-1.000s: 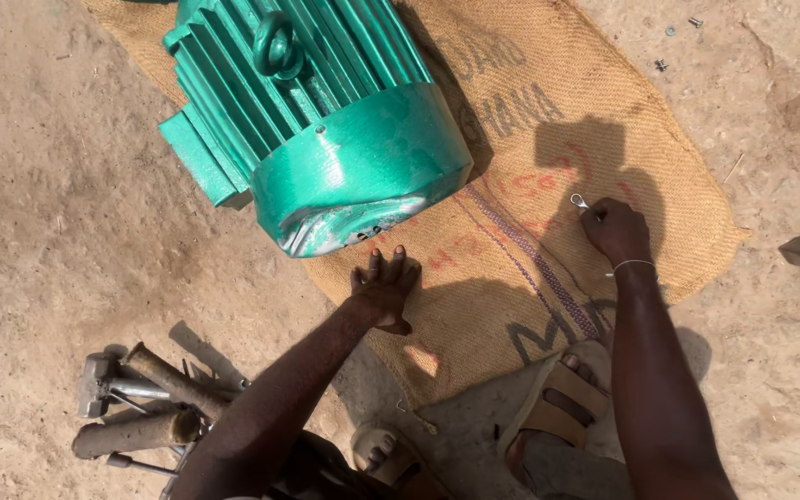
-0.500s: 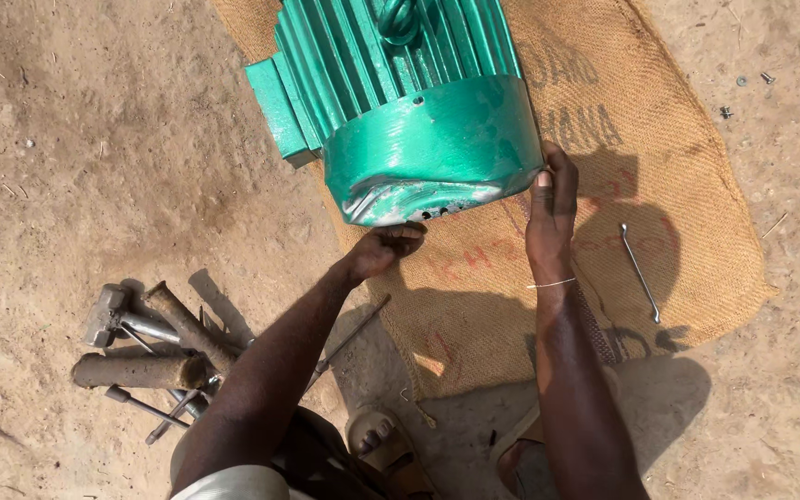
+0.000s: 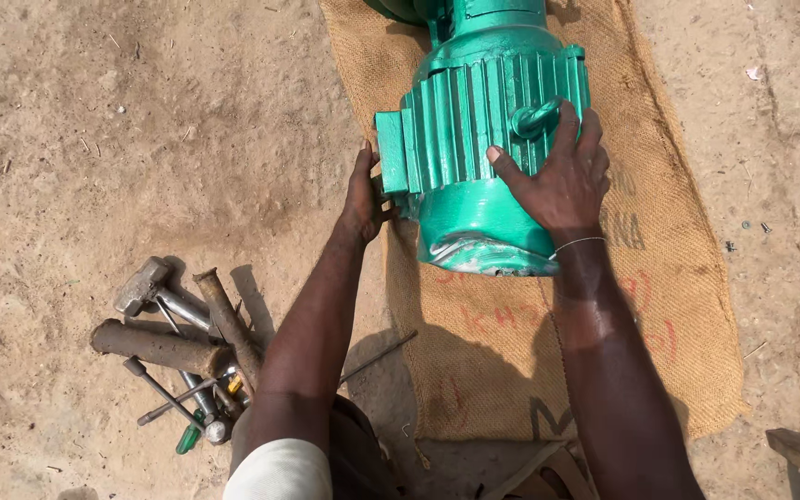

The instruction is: The person disassembles a green electric motor using a wrench and screwdriver. They remove bolts, detach the fan cover, and loosen the coupling nut to access internal components.

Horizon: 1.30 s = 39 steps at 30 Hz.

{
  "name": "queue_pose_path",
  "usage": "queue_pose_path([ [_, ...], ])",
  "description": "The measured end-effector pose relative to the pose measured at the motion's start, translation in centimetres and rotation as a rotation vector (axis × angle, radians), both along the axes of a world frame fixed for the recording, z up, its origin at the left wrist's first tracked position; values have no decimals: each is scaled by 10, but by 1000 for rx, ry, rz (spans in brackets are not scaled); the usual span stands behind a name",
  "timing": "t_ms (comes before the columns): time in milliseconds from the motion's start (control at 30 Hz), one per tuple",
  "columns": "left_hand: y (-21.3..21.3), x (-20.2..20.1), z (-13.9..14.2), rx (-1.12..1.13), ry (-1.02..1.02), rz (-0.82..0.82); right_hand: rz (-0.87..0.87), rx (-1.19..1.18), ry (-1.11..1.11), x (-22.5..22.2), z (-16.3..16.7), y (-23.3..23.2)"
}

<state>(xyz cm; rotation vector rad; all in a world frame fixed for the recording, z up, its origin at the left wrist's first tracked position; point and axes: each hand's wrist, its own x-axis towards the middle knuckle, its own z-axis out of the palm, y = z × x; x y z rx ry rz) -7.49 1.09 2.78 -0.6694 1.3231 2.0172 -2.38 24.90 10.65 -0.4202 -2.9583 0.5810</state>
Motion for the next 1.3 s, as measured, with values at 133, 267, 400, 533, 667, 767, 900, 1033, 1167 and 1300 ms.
queue_pose_path([
  [133, 15, -28, 12, -47, 12, -38, -128, -120, -124, -9, 7, 10],
  [267, 37, -42, 8, 117, 119, 34, -213, -119, -145, -22, 7, 30],
  [400, 62, -50, -5, 120, 219, 101, -287, -325, -181, -28, 14, 53],
  [533, 74, -69, -7, -62, 20, 128, -205, -290, -214, -32, 33, 69],
  [667, 77, -90, 10, -263, 44, 258, -127, -483, 209, -47, 43, 74],
  [767, 70, -107, 22, -265, -28, 255, -254, -339, -61, -67, 39, 66],
  [900, 51, -125, 33, -12, -178, 220, -230, -240, -139, -76, 24, 50],
  [1033, 36, -138, 29, 49, -292, 192, -144, -220, -92, -66, 5, 44],
  [1167, 38, -135, 23, -202, -347, 175, -141, -162, -74, -57, 3, 47],
  [1300, 55, -127, 17, -175, -345, 204, -153, -239, -161, -57, 18, 56],
])
